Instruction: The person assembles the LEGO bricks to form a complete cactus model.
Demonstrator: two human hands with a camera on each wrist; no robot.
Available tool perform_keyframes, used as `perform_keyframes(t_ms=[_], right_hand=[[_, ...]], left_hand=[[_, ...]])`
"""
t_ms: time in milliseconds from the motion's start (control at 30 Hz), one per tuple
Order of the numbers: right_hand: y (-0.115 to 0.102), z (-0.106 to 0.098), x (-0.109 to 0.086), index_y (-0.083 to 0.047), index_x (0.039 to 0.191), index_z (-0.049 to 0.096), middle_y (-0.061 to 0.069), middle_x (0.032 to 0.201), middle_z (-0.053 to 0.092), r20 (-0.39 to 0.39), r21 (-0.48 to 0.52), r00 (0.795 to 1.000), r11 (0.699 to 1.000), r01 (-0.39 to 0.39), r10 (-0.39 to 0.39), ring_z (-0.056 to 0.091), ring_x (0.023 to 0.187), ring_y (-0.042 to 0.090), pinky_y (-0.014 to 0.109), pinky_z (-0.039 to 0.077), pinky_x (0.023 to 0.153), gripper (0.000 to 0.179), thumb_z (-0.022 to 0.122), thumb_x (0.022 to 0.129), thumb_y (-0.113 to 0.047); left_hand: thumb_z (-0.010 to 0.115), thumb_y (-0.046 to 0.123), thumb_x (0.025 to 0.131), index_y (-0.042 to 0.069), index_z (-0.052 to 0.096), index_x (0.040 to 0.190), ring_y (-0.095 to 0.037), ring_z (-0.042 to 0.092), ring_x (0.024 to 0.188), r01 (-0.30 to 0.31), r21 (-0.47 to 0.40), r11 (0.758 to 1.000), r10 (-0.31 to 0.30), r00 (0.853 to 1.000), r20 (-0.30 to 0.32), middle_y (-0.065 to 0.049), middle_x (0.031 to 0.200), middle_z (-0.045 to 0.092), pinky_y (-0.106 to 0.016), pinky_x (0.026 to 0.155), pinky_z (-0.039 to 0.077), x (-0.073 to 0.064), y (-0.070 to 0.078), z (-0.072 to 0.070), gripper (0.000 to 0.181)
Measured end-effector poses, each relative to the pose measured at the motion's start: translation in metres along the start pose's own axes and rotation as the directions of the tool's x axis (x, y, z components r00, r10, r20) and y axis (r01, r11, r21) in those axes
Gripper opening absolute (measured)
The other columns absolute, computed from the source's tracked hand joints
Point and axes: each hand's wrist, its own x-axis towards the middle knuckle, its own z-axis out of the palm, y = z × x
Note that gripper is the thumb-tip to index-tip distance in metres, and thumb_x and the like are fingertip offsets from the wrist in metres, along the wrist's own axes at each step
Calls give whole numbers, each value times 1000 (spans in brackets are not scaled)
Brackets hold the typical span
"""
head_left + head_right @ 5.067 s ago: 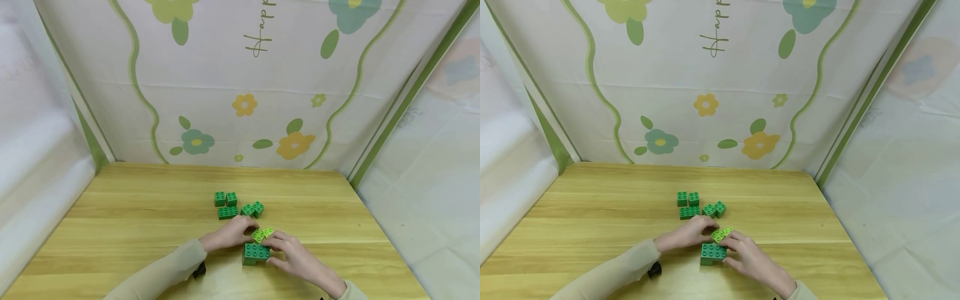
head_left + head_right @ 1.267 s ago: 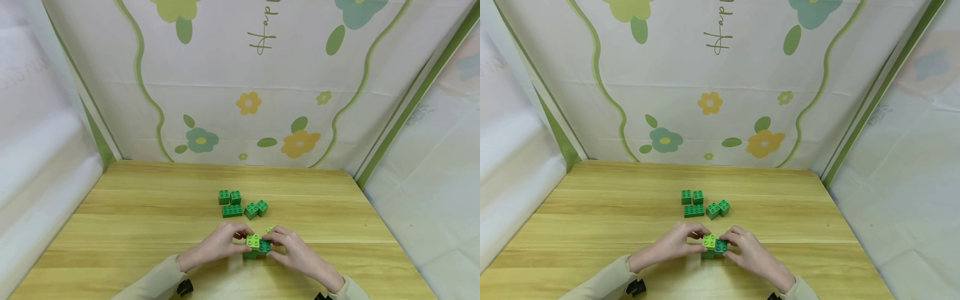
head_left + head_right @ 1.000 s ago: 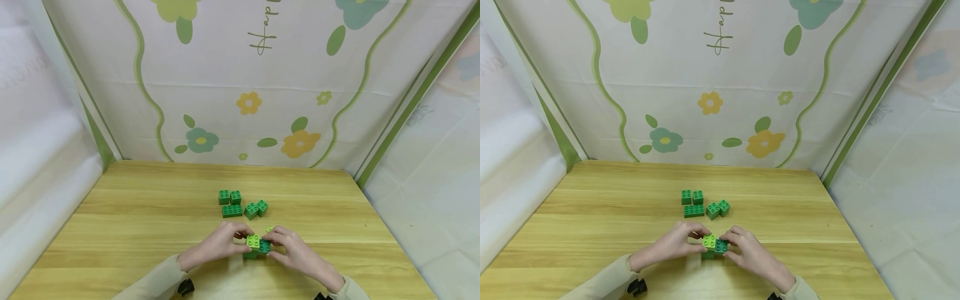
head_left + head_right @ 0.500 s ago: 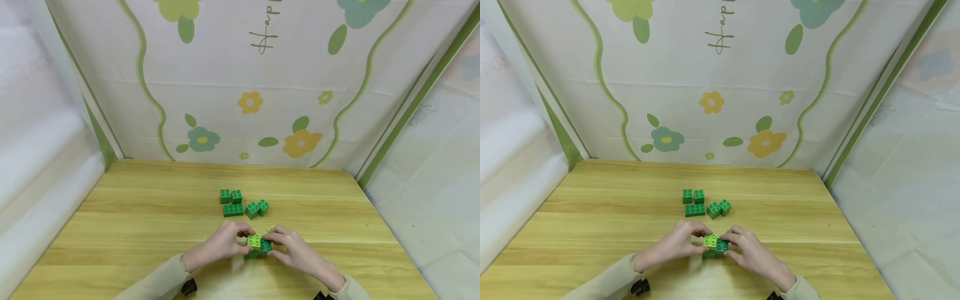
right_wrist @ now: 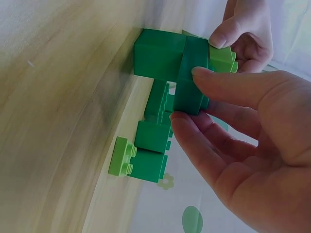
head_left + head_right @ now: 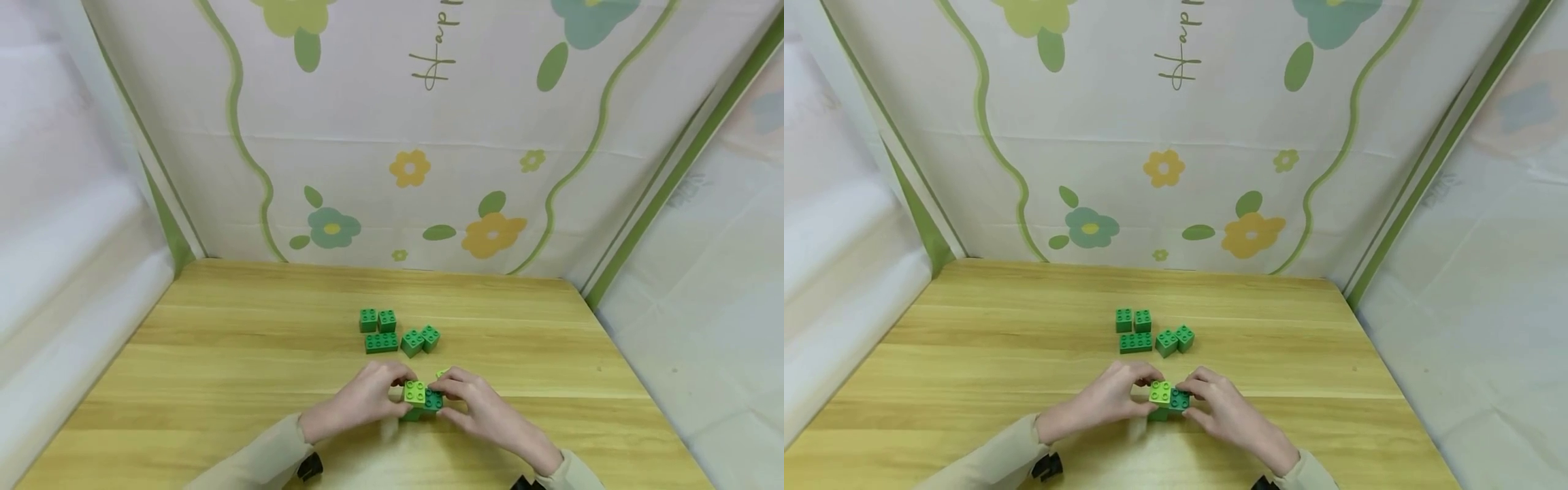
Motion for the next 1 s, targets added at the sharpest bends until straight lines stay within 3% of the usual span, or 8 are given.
perform_keyframes(t_ms=[400,667,867,1000], right_hand=[[0,-1,0,-3,117,68,5,108,66,13,-8,1000,1000,-23,23,67,96,14,26,62,80,34,76,84,-5],[0,1,0,-4,117,68,4,108,66,1,-49,1000,999,6,-6,66,95,14,24,61,82,35,77,83,-7],[0,2,0,-3,117,68,4,109,67,7,-42,1000,999,-9,10,67,95,14,24,61,82,36,77,82,-7],[0,1,1,-3,118,67,4,110,66,29,-21,999,999,-45,46,67,96,13,24,61,82,36,76,83,-7]], left_hand=[[82,15,81,8,68,109,-5,66,91,-41,-28,999,43,997,71,-2,104,72,-13,81,57,0,-5,-7,33],[81,17,82,3,66,118,-22,69,101,-24,-28,999,28,992,127,-8,114,71,-18,85,57,1,-16,-19,42],[79,8,82,-1,66,117,-29,70,97,-34,-32,999,34,999,6,-16,109,72,-27,84,61,2,-33,-28,38],[79,4,81,-6,65,114,-33,70,93,-25,-14,1000,24,995,-94,-20,106,71,-35,82,62,2,-46,-33,37]])
